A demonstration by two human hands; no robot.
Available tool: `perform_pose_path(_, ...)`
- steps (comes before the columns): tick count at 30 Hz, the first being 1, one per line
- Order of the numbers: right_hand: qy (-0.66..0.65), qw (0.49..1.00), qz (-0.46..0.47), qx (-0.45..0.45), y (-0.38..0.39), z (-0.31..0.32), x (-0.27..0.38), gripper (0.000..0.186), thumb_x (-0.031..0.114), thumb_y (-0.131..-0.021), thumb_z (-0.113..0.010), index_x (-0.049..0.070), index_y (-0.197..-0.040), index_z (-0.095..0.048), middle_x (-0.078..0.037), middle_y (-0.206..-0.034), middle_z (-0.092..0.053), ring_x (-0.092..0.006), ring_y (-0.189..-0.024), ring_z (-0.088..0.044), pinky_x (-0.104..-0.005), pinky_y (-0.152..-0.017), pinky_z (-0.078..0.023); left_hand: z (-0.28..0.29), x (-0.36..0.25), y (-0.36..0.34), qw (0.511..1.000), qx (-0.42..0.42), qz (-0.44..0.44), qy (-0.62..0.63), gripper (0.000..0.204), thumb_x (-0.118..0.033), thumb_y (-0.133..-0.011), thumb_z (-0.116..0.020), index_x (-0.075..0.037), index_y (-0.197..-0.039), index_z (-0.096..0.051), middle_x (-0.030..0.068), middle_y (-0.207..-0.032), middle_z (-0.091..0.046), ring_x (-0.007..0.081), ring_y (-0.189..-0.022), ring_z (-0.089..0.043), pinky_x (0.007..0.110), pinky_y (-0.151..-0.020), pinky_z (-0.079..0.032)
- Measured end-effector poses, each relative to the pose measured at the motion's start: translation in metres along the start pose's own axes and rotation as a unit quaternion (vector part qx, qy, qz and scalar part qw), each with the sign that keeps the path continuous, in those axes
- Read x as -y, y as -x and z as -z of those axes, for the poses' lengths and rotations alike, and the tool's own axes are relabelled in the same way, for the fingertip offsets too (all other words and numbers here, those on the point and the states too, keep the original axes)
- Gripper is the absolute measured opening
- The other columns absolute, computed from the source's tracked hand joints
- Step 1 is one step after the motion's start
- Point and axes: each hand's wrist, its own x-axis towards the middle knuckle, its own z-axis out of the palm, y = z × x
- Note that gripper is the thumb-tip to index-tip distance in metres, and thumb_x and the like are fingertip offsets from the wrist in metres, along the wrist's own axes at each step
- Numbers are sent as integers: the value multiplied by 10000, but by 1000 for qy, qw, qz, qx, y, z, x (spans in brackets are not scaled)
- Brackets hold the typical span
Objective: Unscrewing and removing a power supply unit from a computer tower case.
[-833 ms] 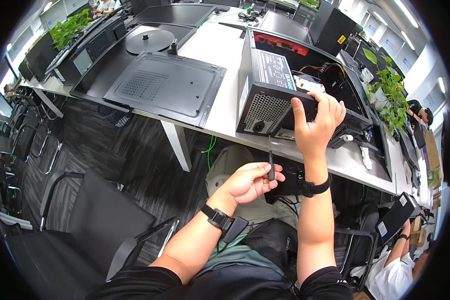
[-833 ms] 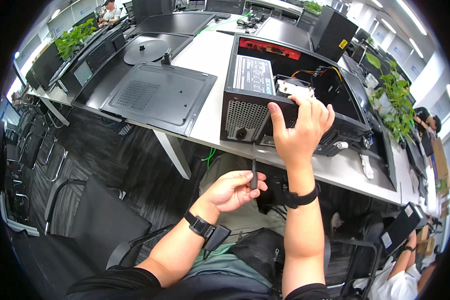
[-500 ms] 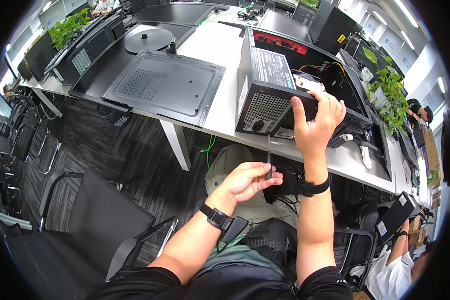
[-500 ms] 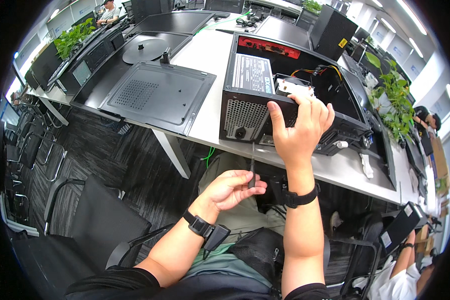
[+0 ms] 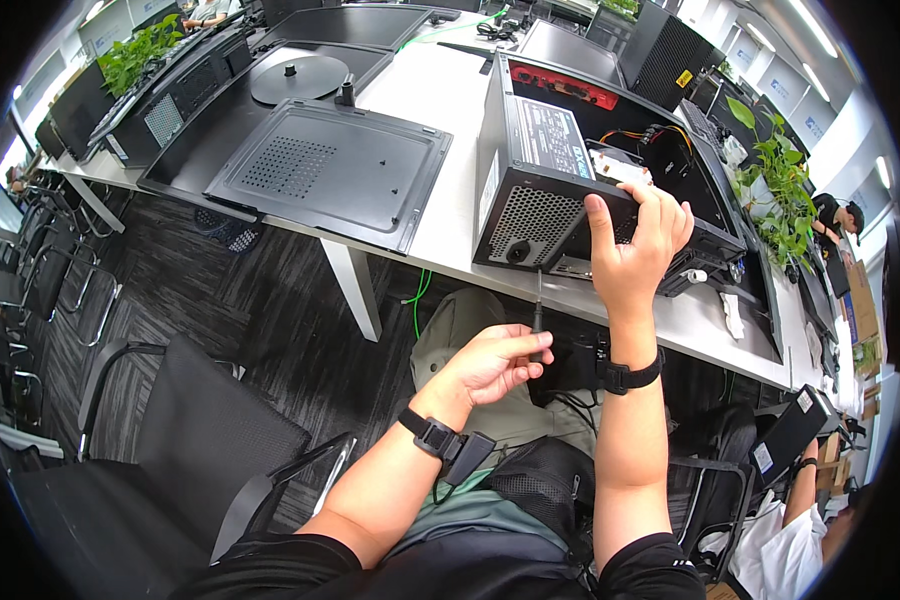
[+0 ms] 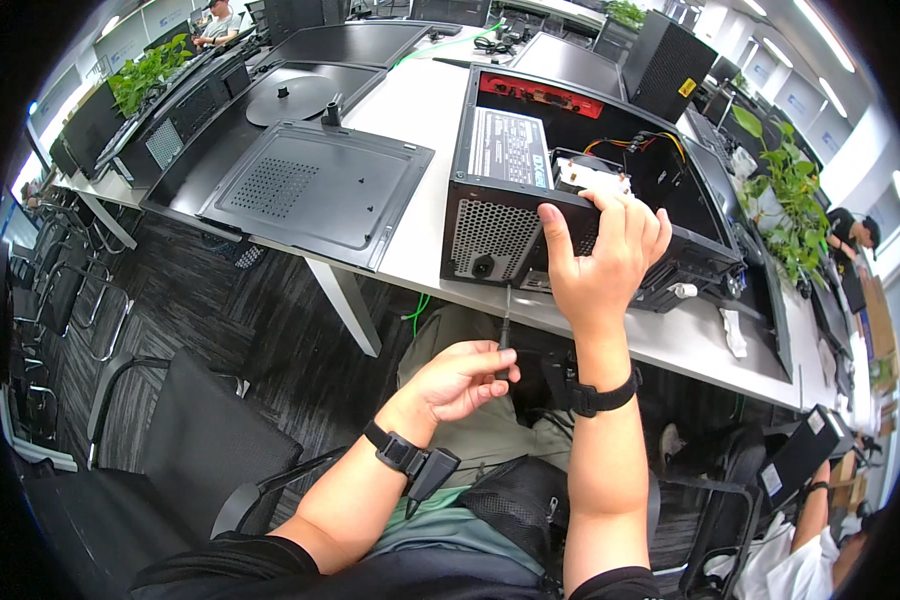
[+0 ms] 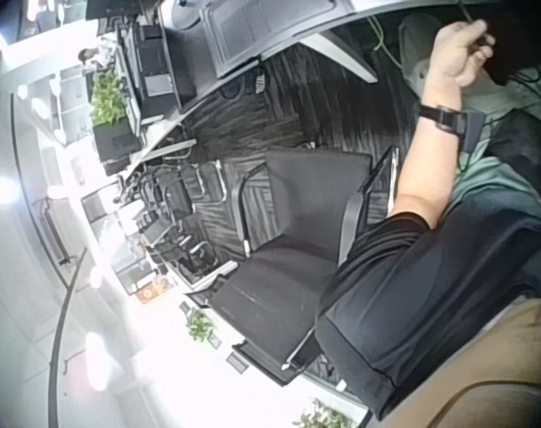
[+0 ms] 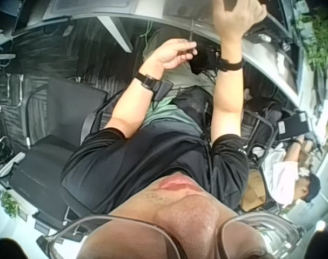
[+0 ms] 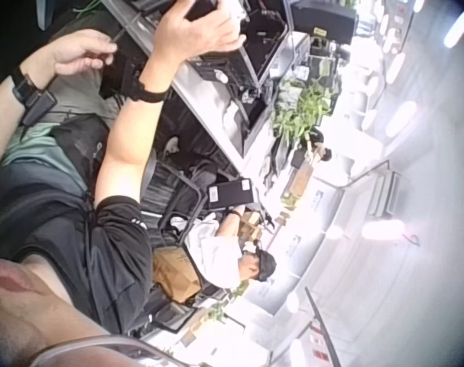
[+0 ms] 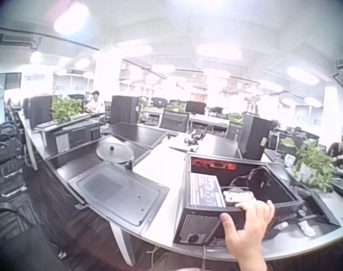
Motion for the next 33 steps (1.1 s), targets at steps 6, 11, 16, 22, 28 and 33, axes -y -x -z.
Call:
perform_pose_path(6, -2, 1000, 1, 1, 0, 0, 0, 443, 450, -901, -823, 97, -1130, -686, -70, -1147, -680, -277, -1189, -607, -506, -1193, -258, -9, 5, 3, 997, 43, -31, 62, 290, -159, -1111, -564, 98, -1231, -627, 207, -1074, -736, 239, -810, -747, 259, -744, -641)
perform_pose_path(11, 0, 1000, -1, 0, 0, 0, 0, 447, 458, -902, -819, 99, -1133, -685, -68, -1148, -679, -277, -1188, -607, -505, -1194, -260, -2, 1, 4, 990, 119, -36, 72, 317, -172, -1126, -523, 107, -1245, -616, 202, -1044, -731, 224, -815, -728, 266, -737, -627)
perform_pose_path(16, 3, 1000, -2, 2, 0, 0, 0, 444, 455, -902, -818, 102, -1135, -684, -67, -1150, -680, -277, -1192, -605, -505, -1196, -259, 2, -1, 1, 999, 8, -5, 31, 236, -127, -1054, -678, 70, -1177, -634, 148, -970, -722, 183, -821, -731, 245, -710, -624)
perform_pose_path(22, 0, 1000, -3, 3, 0, 0, 0, 445, 454, -903, -819, 101, -1136, -683, -68, -1156, -679, -276, -1199, -602, -504, -1197, -255, -7, 7, 1, 995, 32, -36, 84, 269, -143, -1080, -626, 94, -1208, -633, 217, -1069, -740, 270, -938, -768, 282, -774, -661)
perform_pose_path(28, 5, 1000, -3, 3, 1, 0, -1, 450, 457, -901, -820, 100, -1135, -680, -71, -1158, -678, -277, -1200, -601, -503, -1194, -256, 3, 10, -4, 983, 133, -51, 115, 312, -158, -1113, -553, 102, -1271, -623, 213, -1116, -740, 294, -937, -765, 314, -808, -670)
perform_pose_path(33, 3, 1000, -2, 5, 1, 0, -1, 451, 458, -900, -821, 99, -1135, -682, -73, -1159, -679, -278, -1196, -603, -503, -1194, -258, 6, 12, -8, 990, 48, -60, 115, 273, -146, -1099, -582, 95, -1215, -635, 230, -1132, -731, 292, -929, -765, 312, -806, -675)
